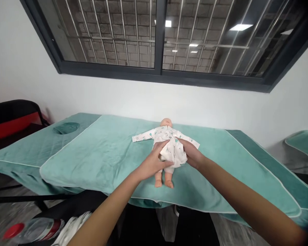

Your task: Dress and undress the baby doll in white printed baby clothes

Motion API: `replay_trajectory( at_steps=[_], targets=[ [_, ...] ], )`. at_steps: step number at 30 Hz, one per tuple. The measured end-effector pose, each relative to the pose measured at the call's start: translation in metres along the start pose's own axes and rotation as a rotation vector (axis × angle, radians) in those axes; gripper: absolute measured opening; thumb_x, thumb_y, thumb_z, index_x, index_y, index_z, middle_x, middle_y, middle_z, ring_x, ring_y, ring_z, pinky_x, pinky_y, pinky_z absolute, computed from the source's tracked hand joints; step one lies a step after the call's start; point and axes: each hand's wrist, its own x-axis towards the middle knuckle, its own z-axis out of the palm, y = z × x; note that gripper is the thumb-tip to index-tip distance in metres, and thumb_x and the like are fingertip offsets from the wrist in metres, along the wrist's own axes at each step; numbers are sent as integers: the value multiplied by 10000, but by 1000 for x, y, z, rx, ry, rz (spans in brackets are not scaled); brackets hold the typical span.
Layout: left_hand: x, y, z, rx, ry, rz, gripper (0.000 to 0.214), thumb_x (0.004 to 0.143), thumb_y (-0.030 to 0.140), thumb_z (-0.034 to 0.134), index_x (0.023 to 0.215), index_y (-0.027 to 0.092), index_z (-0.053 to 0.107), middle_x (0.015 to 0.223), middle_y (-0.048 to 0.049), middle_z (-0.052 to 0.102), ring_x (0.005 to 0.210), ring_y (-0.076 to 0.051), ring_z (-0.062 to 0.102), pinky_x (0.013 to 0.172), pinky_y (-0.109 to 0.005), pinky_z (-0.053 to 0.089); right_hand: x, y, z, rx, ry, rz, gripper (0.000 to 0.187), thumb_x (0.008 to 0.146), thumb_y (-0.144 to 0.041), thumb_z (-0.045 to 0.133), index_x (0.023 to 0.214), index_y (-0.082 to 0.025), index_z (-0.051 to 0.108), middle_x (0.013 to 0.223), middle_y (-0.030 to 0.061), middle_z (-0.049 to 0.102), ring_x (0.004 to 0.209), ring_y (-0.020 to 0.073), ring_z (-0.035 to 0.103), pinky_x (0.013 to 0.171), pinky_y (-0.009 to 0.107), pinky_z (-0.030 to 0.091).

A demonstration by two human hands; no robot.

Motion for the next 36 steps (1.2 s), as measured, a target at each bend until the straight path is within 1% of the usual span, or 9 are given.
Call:
replay_trajectory(
  at_steps=[6, 11, 15, 19, 22, 26, 30, 32, 36],
  targets=[
    [-4, 5, -15, -42, 324, -31, 289, 869, 318, 631, 1134, 202, 643, 1095, -47, 675, 1013, -204, 616, 879, -315, 479, -8, 2, -3, -289, 79, -34, 406, 761, -362, 723, 1110, -201, 596, 1149, 85, 666, 973, 219, 647, 739, 307, 531],
    [-8, 25, -17, -25, 339, -62, 260, 864, 301, 635, 1104, 209, 671, 1100, -52, 675, 984, -206, 619, 833, -307, 483, -24, 5, -16, -749, 328, -381, 460, 773, -185, 632, 1221, -221, 534, 1314, 120, 536, 1143, 241, 574, 858, 405, 537],
    [-10, 36, -14, 50, 225, 71, 492, 803, 103, 597, 1262, 276, 574, 1338, -63, 535, 1179, -229, 553, 939, -346, 481, -47, -17, -2, -969, 160, -759, 414, 895, -161, 548, 1288, -288, 525, 1378, 86, 514, 1297, 236, 482, 980, 436, 504],
    [-9, 46, -13, 73, 49, 254, 758, 772, 21, 579, 1412, 372, 376, 1450, -77, 355, 1234, -226, 509, 923, -348, 506, -54, -36, 14, -1079, -141, -929, 523, 917, -113, 527, 1394, -318, 457, 1424, 73, 504, 1343, 233, 454, 1085, 459, 439],
    [-3, 50, -13, -17, 49, 269, 693, 807, 38, 578, 1366, 389, 369, 1393, -63, 382, 1008, -153, 601, 800, -298, 528, -48, -38, 21, -1100, -234, -908, 480, 923, -92, 497, 1340, -329, 514, 1282, 53, 592, 1185, 206, 574, 944, 378, 522],
    [5, 42, -19, -6, 278, 205, 487, 805, 52, 550, 1221, 303, 516, 1271, -42, 488, 887, -126, 612, 704, -252, 496, -41, -39, 25, -1167, -19, -837, 454, 870, -82, 563, 1266, -304, 574, 1118, 28, 641, 995, 185, 621, 808, 316, 511],
    [6, 37, -33, 72, 419, 50, 251, 773, 68, 486, 924, 196, 641, 893, -15, 624, 771, -138, 581, 634, -236, 438, -39, -48, 18, -1176, 114, -737, 378, 828, -136, 632, 1182, -267, 608, 907, -3, 642, 789, 156, 589, 723, 295, 463],
    [6, 42, -40, 42, 339, -26, 190, 772, 109, 501, 856, 179, 656, 780, -7, 622, 712, -142, 560, 607, -238, 418, -39, -53, 13, -1074, 111, -638, 269, 818, -193, 667, 1079, -251, 629, 844, -12, 625, 744, 146, 567, 695, 283, 452],
    [10, 61, -46, 51, -90, -117, 151, 805, 289, 651, 900, 182, 701, 862, -28, 674, 763, -170, 590, 616, -246, 424, -39, -63, 7, -735, -4, -451, 291, 804, -288, 718, 1064, -226, 602, 893, 7, 622, 814, 156, 588, 711, 275, 481]
  ],
)
